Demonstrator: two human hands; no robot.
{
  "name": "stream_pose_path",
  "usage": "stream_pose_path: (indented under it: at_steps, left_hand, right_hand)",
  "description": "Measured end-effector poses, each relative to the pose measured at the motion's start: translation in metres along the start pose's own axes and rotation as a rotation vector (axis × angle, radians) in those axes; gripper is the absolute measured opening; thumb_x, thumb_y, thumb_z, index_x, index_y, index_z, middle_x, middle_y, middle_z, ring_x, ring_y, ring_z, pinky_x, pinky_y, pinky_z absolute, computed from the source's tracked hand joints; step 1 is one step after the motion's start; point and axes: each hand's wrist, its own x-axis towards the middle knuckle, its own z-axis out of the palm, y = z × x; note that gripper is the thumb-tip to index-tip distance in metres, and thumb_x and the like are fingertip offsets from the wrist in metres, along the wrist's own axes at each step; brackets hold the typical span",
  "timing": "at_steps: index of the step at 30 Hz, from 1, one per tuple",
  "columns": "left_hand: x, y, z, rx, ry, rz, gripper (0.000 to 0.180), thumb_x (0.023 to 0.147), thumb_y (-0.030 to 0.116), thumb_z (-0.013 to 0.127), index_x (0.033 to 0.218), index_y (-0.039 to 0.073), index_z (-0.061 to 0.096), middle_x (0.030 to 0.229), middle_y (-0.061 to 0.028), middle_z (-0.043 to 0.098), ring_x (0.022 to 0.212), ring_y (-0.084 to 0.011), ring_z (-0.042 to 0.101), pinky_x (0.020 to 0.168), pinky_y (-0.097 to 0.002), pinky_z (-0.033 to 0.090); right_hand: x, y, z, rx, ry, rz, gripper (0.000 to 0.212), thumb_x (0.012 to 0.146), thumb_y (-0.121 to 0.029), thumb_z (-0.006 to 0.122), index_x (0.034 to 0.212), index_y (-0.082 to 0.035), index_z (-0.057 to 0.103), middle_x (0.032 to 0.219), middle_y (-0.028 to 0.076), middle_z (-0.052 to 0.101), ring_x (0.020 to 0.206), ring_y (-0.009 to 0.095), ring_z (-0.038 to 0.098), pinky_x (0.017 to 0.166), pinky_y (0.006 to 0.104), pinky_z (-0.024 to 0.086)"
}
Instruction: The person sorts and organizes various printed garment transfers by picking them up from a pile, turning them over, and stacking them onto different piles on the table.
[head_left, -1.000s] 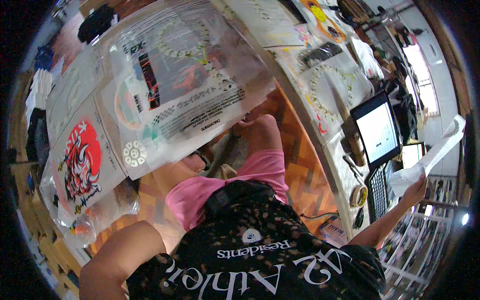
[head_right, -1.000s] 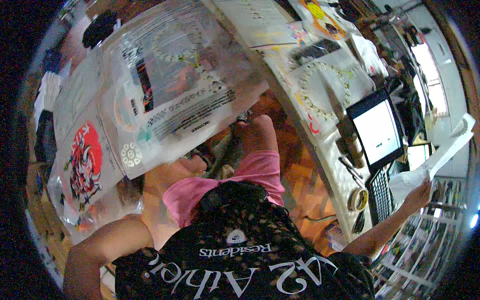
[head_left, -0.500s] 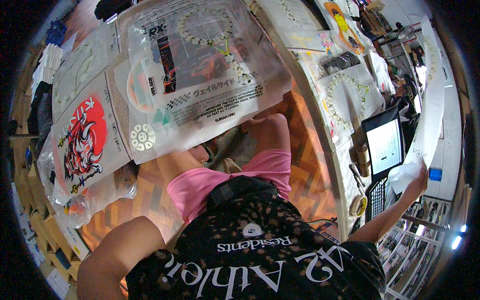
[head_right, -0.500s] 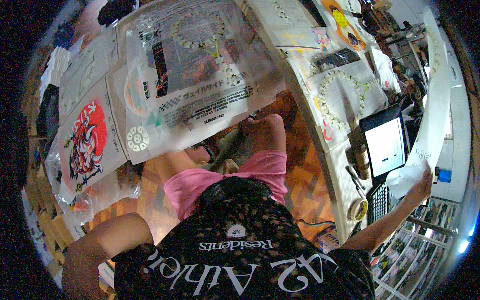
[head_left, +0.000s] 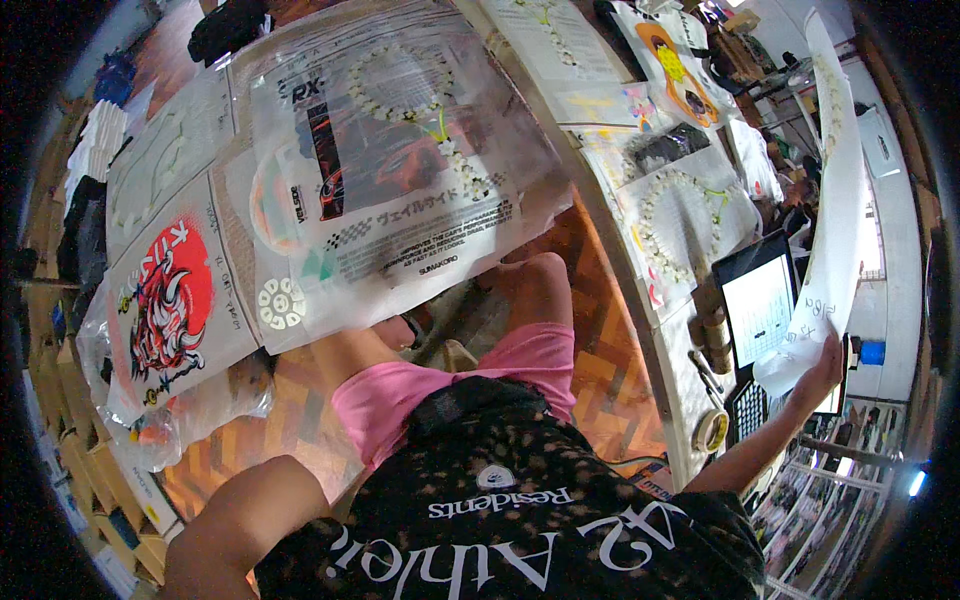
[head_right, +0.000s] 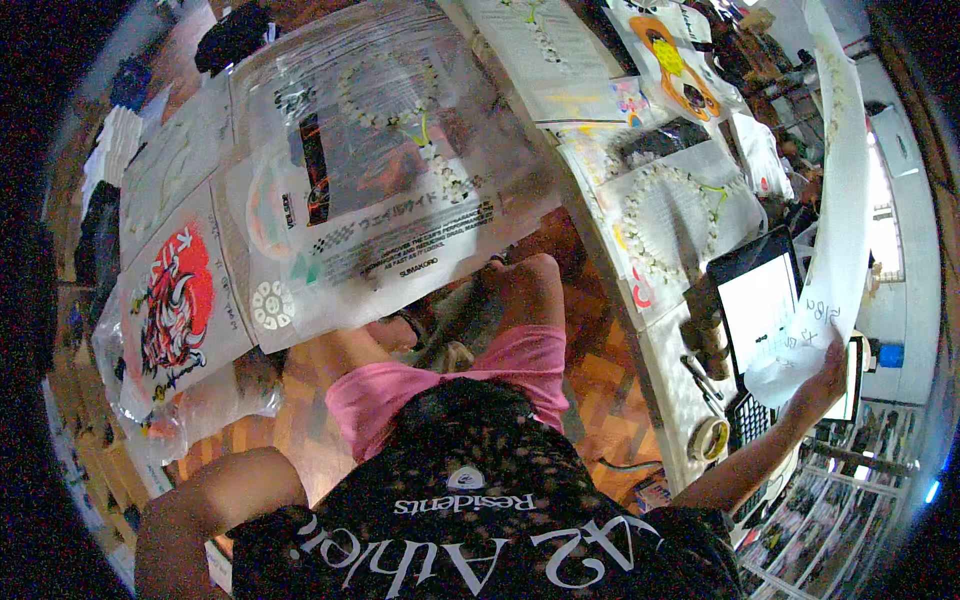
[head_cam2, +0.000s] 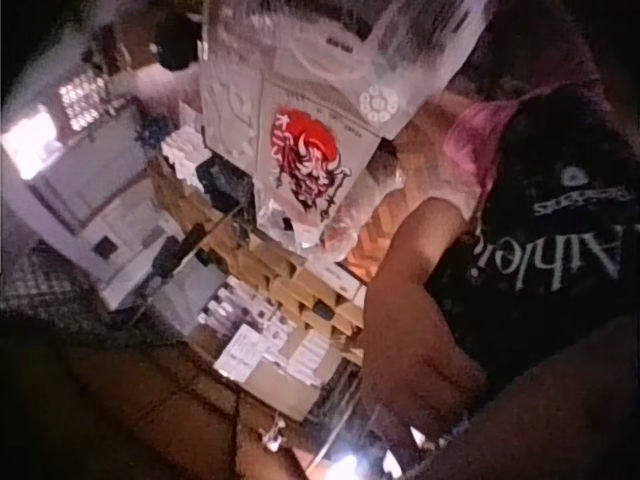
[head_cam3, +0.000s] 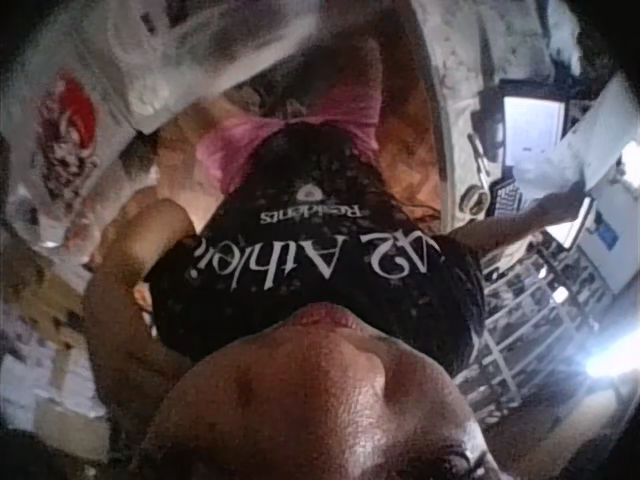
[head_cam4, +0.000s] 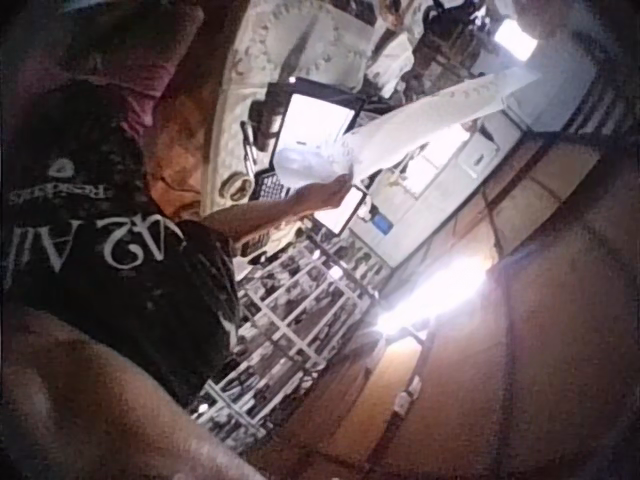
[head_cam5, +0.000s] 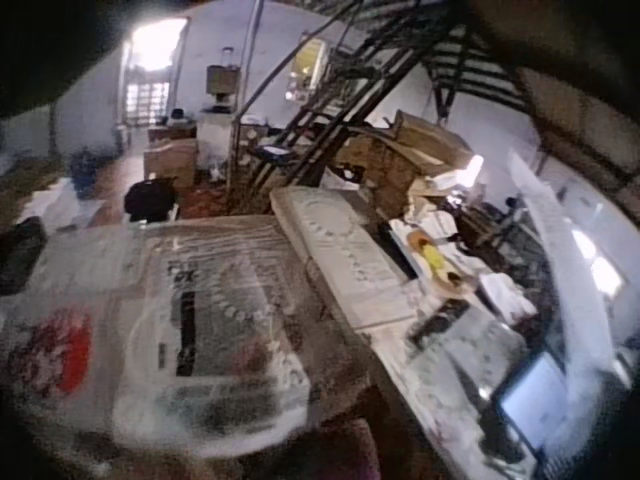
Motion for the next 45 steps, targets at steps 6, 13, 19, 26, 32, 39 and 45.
stream_pose_path:
  at_steps: [6,13,19,26,32,39,45]
  left_hand:
    - [-0.001,-0.018,-0.009,0.012,-0.012,-0.014,0.036,0.081,0.031,0.056,0.103,0.004,0.052,0.088,-0.0138,0.057,0.082,-0.0283,0.056,0.073,-0.0391,0.044]
    - [0.0,-0.028,-0.008,0.094,0.023,-0.071,0.044,0.078,0.033,0.062,0.106,0.001,0.052,0.091,-0.0164,0.058,0.086,-0.0309,0.057,0.076,-0.0404,0.044]
    - [-0.049,-0.068,-0.044,0.709,0.557,-0.601,0.051,0.075,0.034,0.067,0.108,-0.002,0.052,0.095,-0.0186,0.059,0.09,-0.0332,0.057,0.079,-0.0415,0.045]
    - [-0.208,-0.196,-0.096,2.068,0.768,-1.274,0.068,0.076,0.037,0.064,0.128,-0.001,0.041,0.122,-0.0243,0.047,0.117,-0.0345,0.044,0.095,-0.0475,0.037]
    - [-0.226,-0.212,-0.097,1.816,1.031,-1.221,0.042,0.076,0.023,0.065,0.112,0.003,0.059,0.134,-0.0227,0.039,0.127,-0.0387,0.031,0.106,-0.05,0.023]
    - [-0.2,-0.185,-0.103,1.587,1.283,-1.112,0.031,0.076,0.007,0.06,0.106,0.011,0.064,0.11,-0.0126,0.06,0.092,-0.0346,0.06,0.079,-0.0417,0.05]
    - [-0.242,-0.105,-0.065,0.866,1.52,-0.924,0.048,0.077,0.003,0.06,0.123,0.012,0.055,0.116,-0.0083,0.06,0.091,-0.0169,0.059,0.077,-0.0271,0.048]
  right_hand:
    - [-0.014,-0.026,0.009,0.156,-0.027,0.103,0.035,0.093,-0.021,0.041,0.114,0.0,0.06,0.107,0.013,0.062,0.095,0.024,0.058,0.084,0.0341,0.046]
    - [-0.014,-0.022,0.017,0.176,-0.086,-0.004,0.037,0.092,-0.02,0.038,0.112,0.001,0.06,0.112,0.014,0.06,0.098,0.025,0.057,0.08,0.0354,0.049]
    - [-0.011,-0.011,0.022,0.235,-0.149,-0.027,0.039,0.094,-0.023,0.037,0.115,0.002,0.058,0.114,0.016,0.059,0.095,0.026,0.058,0.077,0.0345,0.051]
    - [-0.024,-0.024,0.034,0.34,-0.174,-0.039,0.039,0.095,-0.025,0.039,0.116,0.003,0.056,0.115,0.015,0.057,0.1,0.025,0.054,0.084,0.0348,0.047]
    - [-0.035,-0.046,0.035,-0.02,-0.241,-0.071,0.036,0.094,-0.021,0.04,0.114,0.004,0.057,0.113,0.017,0.058,0.101,0.028,0.054,0.093,0.035,0.038]
    - [-0.061,-0.118,0.082,0.35,-0.364,-0.105,0.04,0.094,-0.025,0.038,0.114,0.003,0.058,0.113,0.019,0.058,0.102,0.03,0.054,0.094,0.0388,0.038]
    - [-0.091,-0.169,0.124,0.664,-0.63,-0.31,0.054,0.089,-0.037,0.051,0.118,0.009,0.05,0.115,0.019,0.058,0.103,0.027,0.054,0.092,0.0351,0.041]
